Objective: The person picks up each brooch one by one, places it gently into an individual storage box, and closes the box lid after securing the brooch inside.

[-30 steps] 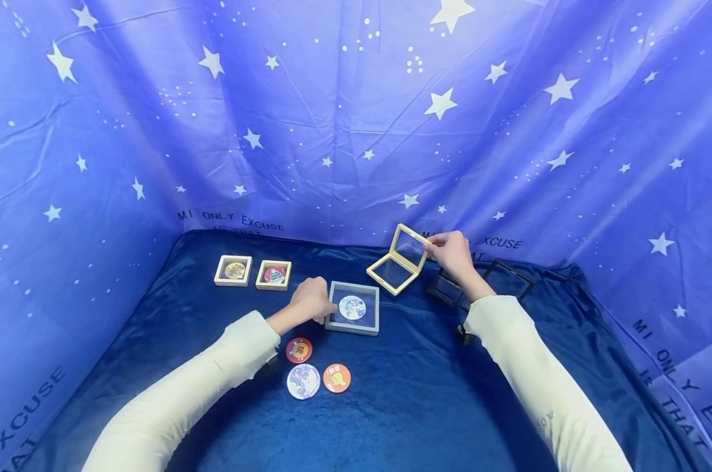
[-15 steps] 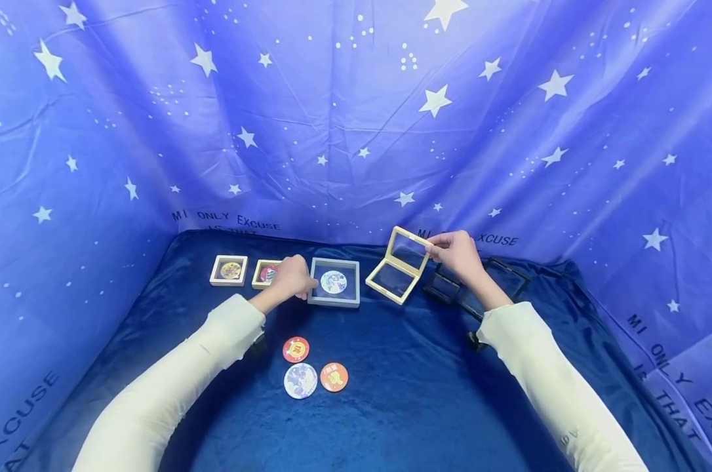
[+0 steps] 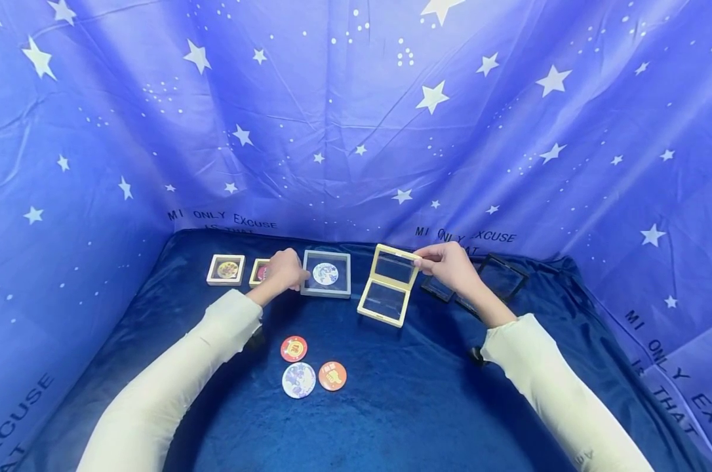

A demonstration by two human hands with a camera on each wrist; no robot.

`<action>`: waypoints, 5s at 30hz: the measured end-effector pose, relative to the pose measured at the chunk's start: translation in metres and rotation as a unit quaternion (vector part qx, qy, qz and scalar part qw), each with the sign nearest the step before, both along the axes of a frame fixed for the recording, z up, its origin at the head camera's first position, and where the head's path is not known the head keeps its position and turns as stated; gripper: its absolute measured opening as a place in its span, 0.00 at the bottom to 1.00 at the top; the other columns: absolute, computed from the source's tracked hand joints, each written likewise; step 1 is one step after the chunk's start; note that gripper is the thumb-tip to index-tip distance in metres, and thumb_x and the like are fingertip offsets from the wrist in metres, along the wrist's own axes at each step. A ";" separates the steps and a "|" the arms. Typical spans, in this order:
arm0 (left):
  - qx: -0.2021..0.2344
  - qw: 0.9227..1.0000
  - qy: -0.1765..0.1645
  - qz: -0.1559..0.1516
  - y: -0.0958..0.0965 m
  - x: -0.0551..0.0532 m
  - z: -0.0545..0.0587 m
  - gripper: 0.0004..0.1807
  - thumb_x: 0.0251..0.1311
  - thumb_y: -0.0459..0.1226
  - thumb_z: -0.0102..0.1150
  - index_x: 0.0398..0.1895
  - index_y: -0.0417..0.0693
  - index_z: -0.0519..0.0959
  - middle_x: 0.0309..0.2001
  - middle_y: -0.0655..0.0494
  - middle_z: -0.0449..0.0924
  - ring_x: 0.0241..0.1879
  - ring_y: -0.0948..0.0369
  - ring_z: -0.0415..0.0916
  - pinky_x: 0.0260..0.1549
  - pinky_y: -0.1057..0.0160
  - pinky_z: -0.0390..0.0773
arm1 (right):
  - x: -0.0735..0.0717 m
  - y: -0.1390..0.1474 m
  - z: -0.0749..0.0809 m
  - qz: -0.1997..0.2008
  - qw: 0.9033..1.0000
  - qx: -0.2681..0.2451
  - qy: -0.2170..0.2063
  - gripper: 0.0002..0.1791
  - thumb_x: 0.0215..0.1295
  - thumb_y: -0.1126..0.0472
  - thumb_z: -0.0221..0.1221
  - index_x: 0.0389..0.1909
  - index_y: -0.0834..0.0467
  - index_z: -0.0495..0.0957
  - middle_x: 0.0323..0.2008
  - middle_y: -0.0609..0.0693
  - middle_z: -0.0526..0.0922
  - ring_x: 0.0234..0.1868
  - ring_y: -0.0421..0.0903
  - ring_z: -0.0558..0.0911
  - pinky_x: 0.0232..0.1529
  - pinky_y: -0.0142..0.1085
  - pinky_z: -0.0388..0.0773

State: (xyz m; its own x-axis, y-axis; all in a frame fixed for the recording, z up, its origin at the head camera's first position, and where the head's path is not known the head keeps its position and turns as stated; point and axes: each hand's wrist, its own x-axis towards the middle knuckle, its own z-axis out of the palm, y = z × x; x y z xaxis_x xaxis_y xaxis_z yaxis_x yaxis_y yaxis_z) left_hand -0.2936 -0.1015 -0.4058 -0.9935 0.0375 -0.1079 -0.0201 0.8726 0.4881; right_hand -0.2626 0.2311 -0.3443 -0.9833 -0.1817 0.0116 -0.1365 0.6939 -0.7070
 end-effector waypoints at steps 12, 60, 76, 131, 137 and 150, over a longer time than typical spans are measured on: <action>-0.018 0.999 -0.023 0.017 -0.003 -0.005 0.000 0.16 0.59 0.38 0.64 0.14 0.45 0.83 0.12 0.56 0.81 0.24 0.56 0.88 0.30 0.61 0.82 | 0.011 -0.007 -0.018 0.040 0.999 0.023 0.018 0.11 0.71 0.63 0.62 0.48 0.63 0.87 0.43 0.60 0.90 0.40 0.51 0.88 0.40 0.42 0.83; -0.024 0.999 0.036 0.004 -0.006 -0.003 -0.011 0.19 0.57 0.33 0.61 0.07 0.48 0.78 0.12 0.54 0.81 0.20 0.56 0.83 0.22 0.62 0.77 | 0.012 -0.018 -0.043 0.055 0.998 -0.006 -0.002 0.09 0.70 0.66 0.62 0.46 0.64 0.87 0.41 0.61 0.90 0.43 0.60 0.87 0.36 0.36 0.78; -0.019 0.998 0.055 0.005 -0.012 -0.001 0.003 0.22 0.52 0.34 0.64 0.04 0.52 0.68 0.08 0.61 0.66 0.14 0.60 0.67 0.13 0.65 0.62 | 0.011 -0.018 -0.042 0.058 0.998 -0.007 -0.010 0.10 0.71 0.66 0.61 0.48 0.65 0.86 0.42 0.62 0.89 0.44 0.60 0.87 0.38 0.39 0.80; -0.209 0.868 -0.062 -0.445 0.064 0.111 -0.006 0.32 0.29 0.37 0.89 0.38 0.61 0.76 0.37 0.69 0.72 0.35 0.69 0.69 0.35 0.67 0.71 | 0.012 -0.019 -0.043 0.045 0.999 -0.011 -0.017 0.10 0.72 0.65 0.61 0.48 0.64 0.86 0.44 0.62 0.89 0.47 0.61 0.87 0.43 0.43 0.82; -0.199 0.867 -0.063 -0.452 0.063 0.110 -0.010 0.32 0.30 0.34 0.88 0.35 0.61 0.73 0.35 0.69 0.70 0.34 0.69 0.68 0.34 0.67 0.69 | 0.013 -0.020 -0.041 0.047 0.999 -0.013 -0.017 0.10 0.71 0.65 0.61 0.48 0.64 0.86 0.43 0.61 0.89 0.45 0.59 0.87 0.41 0.39 0.80; -0.164 0.876 -0.050 -0.451 0.062 0.110 -0.009 0.26 0.33 0.32 0.86 0.31 0.59 0.76 0.31 0.67 0.68 0.30 0.68 0.66 0.30 0.67 0.67 | 0.010 -0.017 -0.043 0.055 0.998 -0.024 -0.020 0.11 0.72 0.65 0.60 0.49 0.65 0.85 0.44 0.63 0.89 0.47 0.63 0.86 0.47 0.53 0.82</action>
State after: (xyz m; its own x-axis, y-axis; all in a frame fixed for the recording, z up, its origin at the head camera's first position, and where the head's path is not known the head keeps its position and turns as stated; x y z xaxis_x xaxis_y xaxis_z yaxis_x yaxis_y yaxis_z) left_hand -0.1831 -0.0399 -0.4150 -0.5615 0.7526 -0.3439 0.7210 0.6489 0.2429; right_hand -0.2530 0.2143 -0.3877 -0.9575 -0.2879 -0.0162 -0.1803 0.6417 -0.7454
